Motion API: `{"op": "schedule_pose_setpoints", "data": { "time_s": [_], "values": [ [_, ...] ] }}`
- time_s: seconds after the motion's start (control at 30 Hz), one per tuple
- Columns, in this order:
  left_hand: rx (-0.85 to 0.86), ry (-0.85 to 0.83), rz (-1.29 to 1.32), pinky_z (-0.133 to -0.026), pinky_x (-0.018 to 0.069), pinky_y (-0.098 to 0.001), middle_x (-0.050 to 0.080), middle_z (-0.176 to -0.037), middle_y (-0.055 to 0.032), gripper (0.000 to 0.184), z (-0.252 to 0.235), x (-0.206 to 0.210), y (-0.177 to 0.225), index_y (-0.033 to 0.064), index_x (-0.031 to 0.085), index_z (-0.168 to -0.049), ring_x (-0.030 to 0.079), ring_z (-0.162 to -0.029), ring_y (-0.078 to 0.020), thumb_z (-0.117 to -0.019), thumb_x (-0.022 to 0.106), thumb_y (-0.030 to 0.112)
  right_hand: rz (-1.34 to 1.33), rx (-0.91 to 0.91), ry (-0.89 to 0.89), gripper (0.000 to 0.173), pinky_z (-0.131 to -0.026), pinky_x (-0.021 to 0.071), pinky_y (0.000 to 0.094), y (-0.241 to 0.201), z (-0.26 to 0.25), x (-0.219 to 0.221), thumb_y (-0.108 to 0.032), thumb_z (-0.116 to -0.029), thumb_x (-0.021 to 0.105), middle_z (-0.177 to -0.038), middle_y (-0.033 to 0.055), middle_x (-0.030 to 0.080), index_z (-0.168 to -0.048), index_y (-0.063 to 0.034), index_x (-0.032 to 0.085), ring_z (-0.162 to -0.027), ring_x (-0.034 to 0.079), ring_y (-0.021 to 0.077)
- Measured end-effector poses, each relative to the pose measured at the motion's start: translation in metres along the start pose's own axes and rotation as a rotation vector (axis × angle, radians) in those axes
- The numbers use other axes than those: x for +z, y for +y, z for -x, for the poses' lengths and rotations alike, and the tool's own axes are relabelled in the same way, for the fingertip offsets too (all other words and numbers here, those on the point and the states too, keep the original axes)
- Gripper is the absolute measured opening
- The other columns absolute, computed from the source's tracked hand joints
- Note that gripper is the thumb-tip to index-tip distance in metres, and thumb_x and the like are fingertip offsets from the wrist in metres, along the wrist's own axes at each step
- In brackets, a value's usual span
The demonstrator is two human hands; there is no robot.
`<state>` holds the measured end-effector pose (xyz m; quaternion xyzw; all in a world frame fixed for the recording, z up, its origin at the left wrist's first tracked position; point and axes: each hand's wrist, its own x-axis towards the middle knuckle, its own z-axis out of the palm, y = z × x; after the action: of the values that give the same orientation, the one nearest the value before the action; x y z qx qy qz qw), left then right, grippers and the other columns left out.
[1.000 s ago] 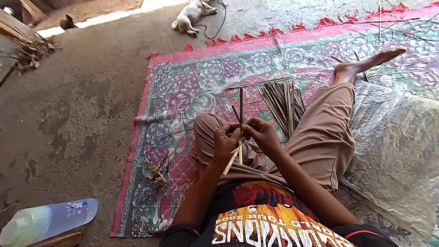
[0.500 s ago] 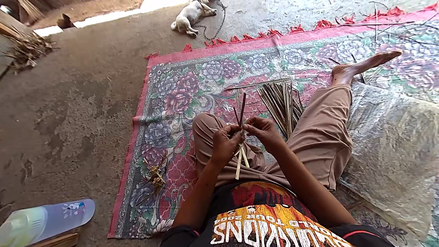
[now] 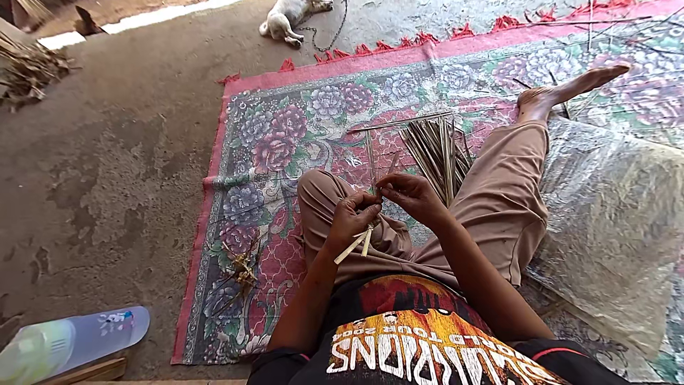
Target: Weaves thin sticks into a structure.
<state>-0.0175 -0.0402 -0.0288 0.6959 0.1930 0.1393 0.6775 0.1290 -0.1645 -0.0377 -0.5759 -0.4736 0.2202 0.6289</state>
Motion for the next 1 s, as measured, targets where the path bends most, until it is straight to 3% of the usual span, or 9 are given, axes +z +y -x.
{"op": "schedule_pose_setpoints", "data": {
  "time_s": [0.07,0.17,0.37,0.53,0.73,0.8,0.87,0.97,1.0],
  "values": [
    [-0.003,0.004,0.008,-0.064,0.0527,-0.0199,0.068,-0.082,-0.002,0.007,-0.001,0.0,-0.002,0.0005,0.07,-0.1,0.061,-0.068,-0.0043,-0.0946,0.067,0.0,-0.044,-0.015,-0.028,0.013,-0.063,0.0502,0.0164,-0.001,-0.001,-0.001,-0.001,-0.0948,0.063,-0.083,-0.0008,0.065,-0.108,-0.0008,0.066,-0.067,0.057,0.0002],
    [0.021,0.065,-0.052,-0.064,0.0528,-0.0208,0.067,-0.082,-0.0023,0.005,-0.001,0.003,-0.005,0.0003,0.07,-0.097,0.061,-0.067,-0.0047,-0.0942,0.067,-0.001,0.027,0.053,-0.087,0.021,-0.062,0.0491,0.0188,0.001,0.0,-0.001,-0.005,-0.0959,0.064,-0.085,0.0012,0.065,-0.116,-0.0002,0.068,-0.066,0.055,0.0019],
    [0.029,0.106,-0.18,-0.06,0.0505,-0.0221,0.065,-0.077,-0.0028,0.003,0.001,0.005,-0.01,0.0022,0.069,-0.093,0.059,-0.063,-0.0059,-0.0949,0.068,0.004,0.073,0.121,-0.061,0.009,-0.079,0.0532,0.0204,0.0,0.0,0.005,-0.001,-0.0931,0.069,-0.094,0.0034,0.064,-0.099,-0.0029,0.075,-0.087,0.061,0.0056],
    [-0.026,0.021,-0.07,-0.06,0.0505,-0.02,0.068,-0.081,-0.0032,0.009,0.003,0.002,0.0,0.0001,0.071,-0.103,0.059,-0.065,-0.0047,-0.0968,0.066,0.004,-0.085,0.176,0.124,0.01,-0.081,0.0518,0.0212,0.003,-0.002,0.014,0.002,-0.0959,0.062,-0.094,0.0008,0.064,-0.097,-0.0015,0.071,-0.089,0.06,0.0051],
    [0.042,-0.14,-0.157,-0.07,0.0521,-0.0197,0.067,-0.093,-0.0039,0.014,-0.001,-0.003,0.002,-0.0016,0.073,-0.104,0.06,-0.076,-0.0033,-0.0977,0.061,0.0,-0.22,0.206,0.196,0.011,-0.076,0.0584,0.0235,0.003,0.0,0.024,0.003,-0.099,0.056,-0.088,-0.0008,0.07,-0.1,-0.0013,0.066,-0.077,0.067,0.0033],
    [0.076,-0.202,-0.224,-0.075,0.0527,-0.0214,0.066,-0.096,-0.0061,0.014,-0.003,-0.001,0.002,-0.0025,0.073,-0.105,0.061,-0.081,-0.0053,-0.0982,0.061,0.001,-0.17,0.206,0.198,0.011,-0.073,0.0587,0.0237,-0.001,0.004,0.021,0.002,-0.0996,0.055,-0.089,0.0004,0.07,-0.102,-0.0006,0.066,-0.075,0.067,0.0038],
    [0.068,-0.22,-0.289,-0.078,0.0533,-0.0282,0.067,-0.097,-0.0084,0.015,-0.005,0.005,0.005,-0.0017,0.073,-0.105,0.062,-0.084,-0.0099,-0.0999,0.06,0.006,-0.051,0.147,0.141,0.012,-0.077,0.0586,0.0237,-0.004,0.006,0.012,0.001,-0.0992,0.056,-0.098,0.0031,0.067,-0.105,0.001,0.066,-0.082,0.066,0.004],
    [-0.011,-0.157,-0.242,-0.068,0.0535,-0.0319,0.068,-0.087,-0.0066,0.017,-0.008,0.024,0.003,0.0017,0.071,-0.104,0.062,-0.072,-0.0112,-0.1018,0.061,0.016,0.154,-0.008,0.007,0.016,-0.089,0.0552,0.0286,-0.006,0.0,-0.005,-0.004,-0.0999,0.057,-0.106,0.0084,0.069,-0.108,0.003,0.069,-0.097,0.066,0.0087],
    [-0.024,-0.13,-0.234,-0.067,0.0535,-0.0323,0.067,-0.086,-0.0072,0.018,-0.008,0.028,0.004,0.0006,0.071,-0.105,0.061,-0.07,-0.0117,-0.1026,0.06,0.015,0.218,-0.049,-0.026,0.017,-0.088,0.0563,0.0282,-0.007,-0.003,-0.008,-0.006,-0.1007,0.056,-0.104,0.0083,0.071,-0.107,0.0023,0.07,-0.095,0.067,0.0081]
  ]
}}
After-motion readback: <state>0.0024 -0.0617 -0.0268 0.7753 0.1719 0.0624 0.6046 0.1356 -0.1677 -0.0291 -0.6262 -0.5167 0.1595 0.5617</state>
